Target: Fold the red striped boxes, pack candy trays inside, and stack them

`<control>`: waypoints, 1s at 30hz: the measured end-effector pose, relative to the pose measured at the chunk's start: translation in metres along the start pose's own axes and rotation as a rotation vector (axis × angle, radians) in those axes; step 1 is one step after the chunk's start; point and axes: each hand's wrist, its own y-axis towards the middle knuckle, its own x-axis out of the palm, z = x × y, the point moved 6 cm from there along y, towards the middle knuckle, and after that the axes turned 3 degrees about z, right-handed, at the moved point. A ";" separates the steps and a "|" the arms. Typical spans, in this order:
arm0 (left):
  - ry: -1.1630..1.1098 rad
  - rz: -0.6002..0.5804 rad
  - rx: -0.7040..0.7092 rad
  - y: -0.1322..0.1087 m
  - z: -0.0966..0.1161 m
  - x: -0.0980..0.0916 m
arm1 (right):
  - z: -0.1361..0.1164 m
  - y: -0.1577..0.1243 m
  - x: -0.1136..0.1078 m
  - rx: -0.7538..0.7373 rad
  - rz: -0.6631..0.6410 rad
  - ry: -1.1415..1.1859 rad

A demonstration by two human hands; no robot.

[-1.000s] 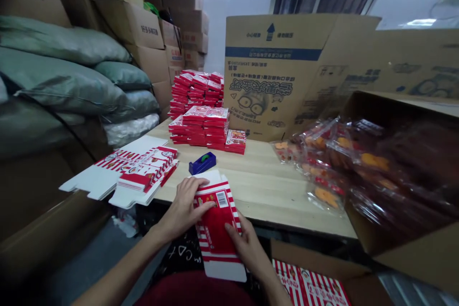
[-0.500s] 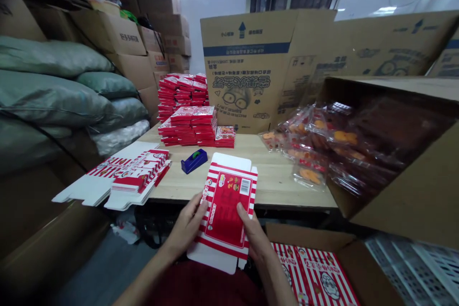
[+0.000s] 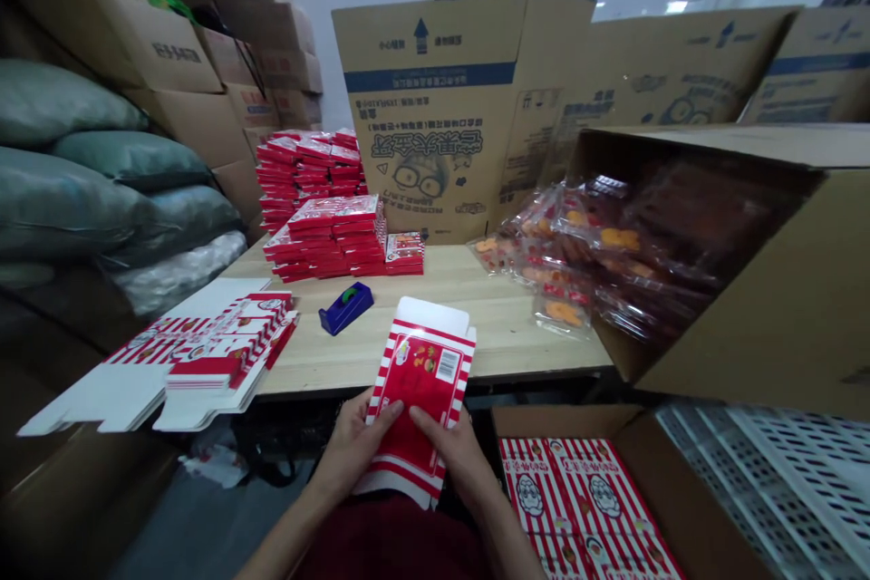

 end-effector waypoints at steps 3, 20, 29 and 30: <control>-0.130 0.028 -0.097 0.002 -0.010 -0.014 | -0.009 0.001 0.001 -0.013 -0.187 0.018; -0.195 0.193 0.116 0.046 0.002 -0.046 | 0.011 0.018 -0.021 0.085 -0.191 -0.017; -0.050 0.180 0.032 0.072 -0.041 -0.057 | 0.029 0.050 -0.028 -0.068 0.076 -0.066; -0.028 0.189 0.043 0.074 -0.042 -0.059 | 0.032 0.055 -0.022 -0.051 0.084 -0.076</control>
